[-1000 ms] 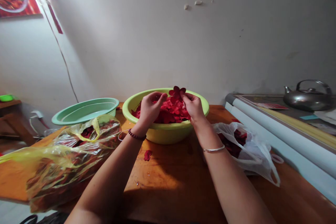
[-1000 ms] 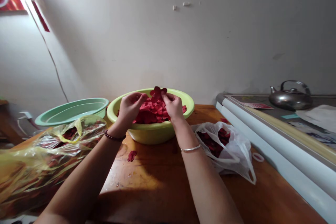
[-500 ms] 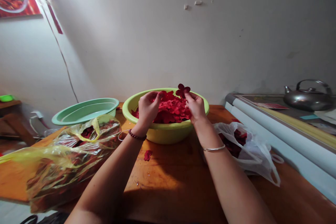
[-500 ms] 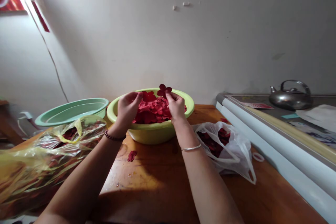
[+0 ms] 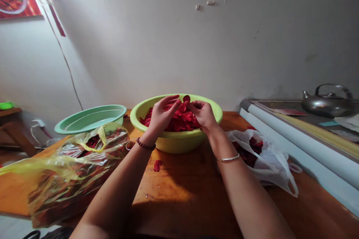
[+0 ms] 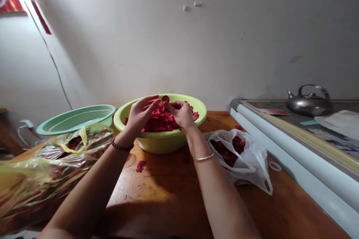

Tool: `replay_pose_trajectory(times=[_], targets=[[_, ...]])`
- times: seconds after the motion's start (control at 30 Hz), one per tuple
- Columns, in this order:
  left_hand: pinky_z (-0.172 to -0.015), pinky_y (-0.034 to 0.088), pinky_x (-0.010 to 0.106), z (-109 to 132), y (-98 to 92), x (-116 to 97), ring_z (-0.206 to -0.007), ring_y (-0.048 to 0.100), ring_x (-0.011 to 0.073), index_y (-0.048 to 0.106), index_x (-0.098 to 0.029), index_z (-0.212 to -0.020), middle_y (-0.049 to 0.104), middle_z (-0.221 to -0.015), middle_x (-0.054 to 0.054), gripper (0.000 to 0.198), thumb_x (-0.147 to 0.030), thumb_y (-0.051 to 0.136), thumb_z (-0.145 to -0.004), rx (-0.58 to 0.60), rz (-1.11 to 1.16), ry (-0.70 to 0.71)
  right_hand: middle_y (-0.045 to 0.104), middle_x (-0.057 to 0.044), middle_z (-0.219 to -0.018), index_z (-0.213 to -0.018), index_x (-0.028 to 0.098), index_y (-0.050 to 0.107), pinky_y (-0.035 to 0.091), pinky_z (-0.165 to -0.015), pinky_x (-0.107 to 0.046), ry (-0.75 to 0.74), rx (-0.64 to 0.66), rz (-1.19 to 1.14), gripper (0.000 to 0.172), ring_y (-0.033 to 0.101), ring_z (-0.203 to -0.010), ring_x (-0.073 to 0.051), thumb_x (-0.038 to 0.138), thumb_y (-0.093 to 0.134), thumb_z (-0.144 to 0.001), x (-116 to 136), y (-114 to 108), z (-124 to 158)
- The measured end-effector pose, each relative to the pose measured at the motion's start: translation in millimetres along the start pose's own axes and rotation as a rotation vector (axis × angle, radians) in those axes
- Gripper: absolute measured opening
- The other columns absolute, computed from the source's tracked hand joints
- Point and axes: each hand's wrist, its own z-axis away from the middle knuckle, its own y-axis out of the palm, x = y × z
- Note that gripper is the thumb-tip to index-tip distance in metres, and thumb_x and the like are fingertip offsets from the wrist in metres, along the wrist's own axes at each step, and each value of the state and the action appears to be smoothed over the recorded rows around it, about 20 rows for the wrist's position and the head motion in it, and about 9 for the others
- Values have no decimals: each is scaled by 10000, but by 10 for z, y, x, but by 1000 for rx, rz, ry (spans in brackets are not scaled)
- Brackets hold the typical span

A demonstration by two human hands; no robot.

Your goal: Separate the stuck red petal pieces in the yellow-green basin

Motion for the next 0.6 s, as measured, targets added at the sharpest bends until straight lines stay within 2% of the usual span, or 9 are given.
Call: replay_pose_trajectory(times=[0.13, 0.23, 0.4, 0.6], targets=[[-722, 600, 293, 15, 8, -10, -880, 742, 216, 711, -170, -1136, 783, -966, 115, 473, -509, 727, -807, 90, 86, -30, 633, 19, -535, -539, 206, 654, 416, -508, -244, -3, 16, -17, 461, 523, -506, -105, 581, 902, -437, 47, 9, 34], [-712, 604, 283, 18, 7, 2, -848, 742, 204, 737, -169, -1084, 784, -940, 106, 401, -450, 746, -798, 113, 94, -1, 636, 26, -542, -567, 206, 669, 419, -498, -237, 12, 41, -45, 441, 528, -495, -98, 548, 917, -440, 42, 3, 44], [-719, 599, 277, 13, 1, 15, -785, 732, 184, 765, -162, -900, 784, -887, 92, 238, -345, 788, -750, -30, 36, 46, 679, 9, -597, -645, 200, 710, 452, -527, -241, 24, 66, -45, 436, 575, -532, -108, 516, 929, -439, 18, 0, 34], [-706, 595, 267, -2, 12, 37, -721, 721, 162, 740, -180, -825, 771, -784, 48, 140, -302, 755, -759, -160, 32, 146, 706, -2, -622, -639, 200, 717, 480, -579, -259, -15, 2, -46, 461, 605, -570, -124, 538, 924, -403, 27, 27, 21]])
